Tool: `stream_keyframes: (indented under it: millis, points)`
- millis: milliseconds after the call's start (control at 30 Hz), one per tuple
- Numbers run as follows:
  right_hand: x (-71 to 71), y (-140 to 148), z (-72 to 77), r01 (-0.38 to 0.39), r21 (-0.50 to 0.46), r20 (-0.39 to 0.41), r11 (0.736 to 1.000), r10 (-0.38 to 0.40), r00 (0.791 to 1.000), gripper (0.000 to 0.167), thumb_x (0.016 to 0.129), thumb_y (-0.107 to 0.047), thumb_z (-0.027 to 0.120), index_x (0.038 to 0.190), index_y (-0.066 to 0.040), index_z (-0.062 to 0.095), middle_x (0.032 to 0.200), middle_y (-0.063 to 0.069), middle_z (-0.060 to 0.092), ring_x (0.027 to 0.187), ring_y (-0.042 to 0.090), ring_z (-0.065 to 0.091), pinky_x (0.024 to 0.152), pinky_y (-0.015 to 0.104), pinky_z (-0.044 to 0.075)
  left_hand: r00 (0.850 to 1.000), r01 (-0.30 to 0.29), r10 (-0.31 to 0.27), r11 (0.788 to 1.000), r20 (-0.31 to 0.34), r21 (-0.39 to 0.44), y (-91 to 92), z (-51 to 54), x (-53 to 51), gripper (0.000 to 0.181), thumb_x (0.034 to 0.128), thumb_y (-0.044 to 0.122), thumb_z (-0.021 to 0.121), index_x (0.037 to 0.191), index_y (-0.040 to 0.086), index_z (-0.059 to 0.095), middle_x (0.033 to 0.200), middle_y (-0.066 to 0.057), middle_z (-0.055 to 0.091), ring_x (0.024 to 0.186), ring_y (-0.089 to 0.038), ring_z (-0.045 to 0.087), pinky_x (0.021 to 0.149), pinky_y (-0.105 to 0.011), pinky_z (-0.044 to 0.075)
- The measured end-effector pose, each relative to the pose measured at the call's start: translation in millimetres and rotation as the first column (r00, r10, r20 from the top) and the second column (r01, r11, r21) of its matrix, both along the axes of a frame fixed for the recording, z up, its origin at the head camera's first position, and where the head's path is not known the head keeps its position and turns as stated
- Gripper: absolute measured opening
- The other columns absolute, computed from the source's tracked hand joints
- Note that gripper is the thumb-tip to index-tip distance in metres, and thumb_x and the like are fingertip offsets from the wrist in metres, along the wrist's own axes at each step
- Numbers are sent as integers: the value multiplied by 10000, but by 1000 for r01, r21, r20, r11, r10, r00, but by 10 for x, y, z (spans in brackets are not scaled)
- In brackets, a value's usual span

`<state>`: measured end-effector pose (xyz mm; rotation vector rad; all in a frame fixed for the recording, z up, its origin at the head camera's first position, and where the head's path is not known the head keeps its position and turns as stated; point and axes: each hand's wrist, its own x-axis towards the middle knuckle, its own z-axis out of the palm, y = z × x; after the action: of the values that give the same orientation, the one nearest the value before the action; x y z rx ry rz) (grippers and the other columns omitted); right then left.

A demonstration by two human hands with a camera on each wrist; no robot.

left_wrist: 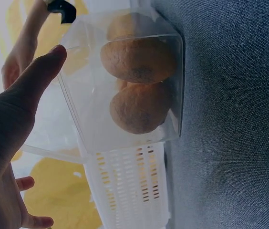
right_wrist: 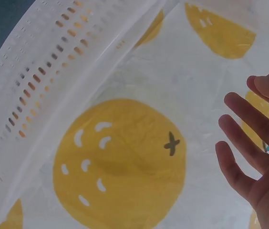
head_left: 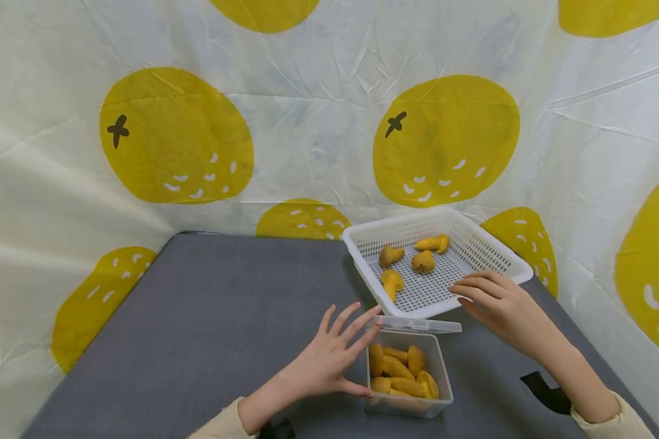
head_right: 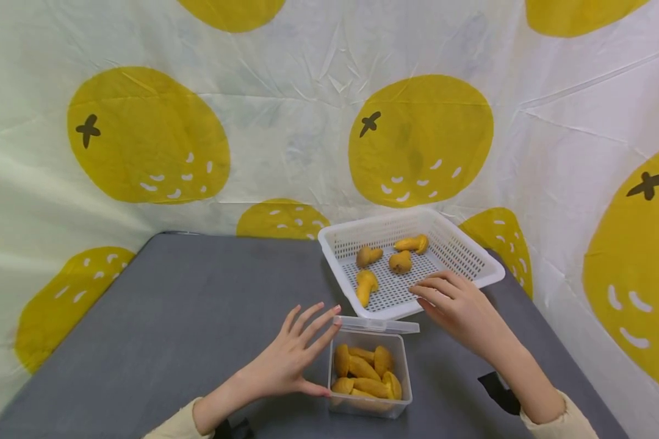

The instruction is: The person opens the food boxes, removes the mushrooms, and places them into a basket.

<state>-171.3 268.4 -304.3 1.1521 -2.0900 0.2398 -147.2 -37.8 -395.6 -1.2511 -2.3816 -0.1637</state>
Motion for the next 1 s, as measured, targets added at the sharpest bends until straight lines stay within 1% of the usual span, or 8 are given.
stream_keyframes:
  millis: [67,200,400,600,700,767,900,1000]
  points:
    - [89,-28,2,-9,-26,-31,1000,9,999,467,945,-399,347,918,-93,699,883,-2,658,842,158,549,922,67,298,1000,0,0,1000,0,3,6,-8,7,1149,610,737,575,1454,160,50,1520,-41,0,1377,-285,53,971,-596,263]
    - [249,-85,-2,-15,-60,-60,998,11,998,445,946,-372,365,918,-84,704,885,16,662,828,158,552,901,77,325,1000,3,-3,1000,-2,10,14,-16,24,1156,599,741,578,1454,156,63,1519,-48,14,1372,-296,65,961,-598,272]
    - [464,-171,41,-2,-58,-101,998,-4,995,445,955,-356,346,937,-84,698,917,62,658,833,188,538,855,130,329,1000,8,-8,1000,10,21,24,-27,33,1162,595,739,585,1454,159,60,1519,-49,21,1371,-297,66,956,-600,277]
    - [678,-253,62,-34,-70,-118,997,26,993,431,956,-324,356,903,-68,698,895,100,653,824,204,521,849,156,331,1000,1,-2,1000,21,14,29,-24,30,1161,599,736,587,1454,163,49,1519,-43,13,1376,-283,44,963,-598,273]
    - [760,-284,3,-40,-58,-121,997,33,992,417,956,-318,358,902,-82,698,899,88,652,826,197,522,789,203,343,1000,1,-2,1000,23,14,24,-12,28,1159,600,735,587,1454,162,51,1520,-41,5,1376,-285,50,964,-600,271]
    - [790,-296,-64,-36,-41,-107,999,32,994,411,957,-321,353,920,-98,697,921,73,651,838,189,525,778,220,350,1000,4,-4,1000,20,18,18,-1,24,1162,597,731,594,1454,156,59,1519,-46,14,1373,-293,62,960,-603,272]
    - [803,-328,-226,-32,1,-71,999,32,997,406,962,-336,332,961,-143,689,964,33,646,855,160,533,785,234,360,1000,1,-2,1000,15,17,15,18,5,1183,581,738,598,1454,149,60,1517,-53,28,1370,-297,68,966,-601,263]
    - [786,-353,-346,-22,57,-38,998,24,999,415,968,-345,299,988,-169,675,987,3,639,856,143,538,779,250,377,1000,0,-1,1000,14,16,20,25,-4,1195,570,744,600,1454,145,63,1515,-59,51,1367,-297,75,971,-599,257]
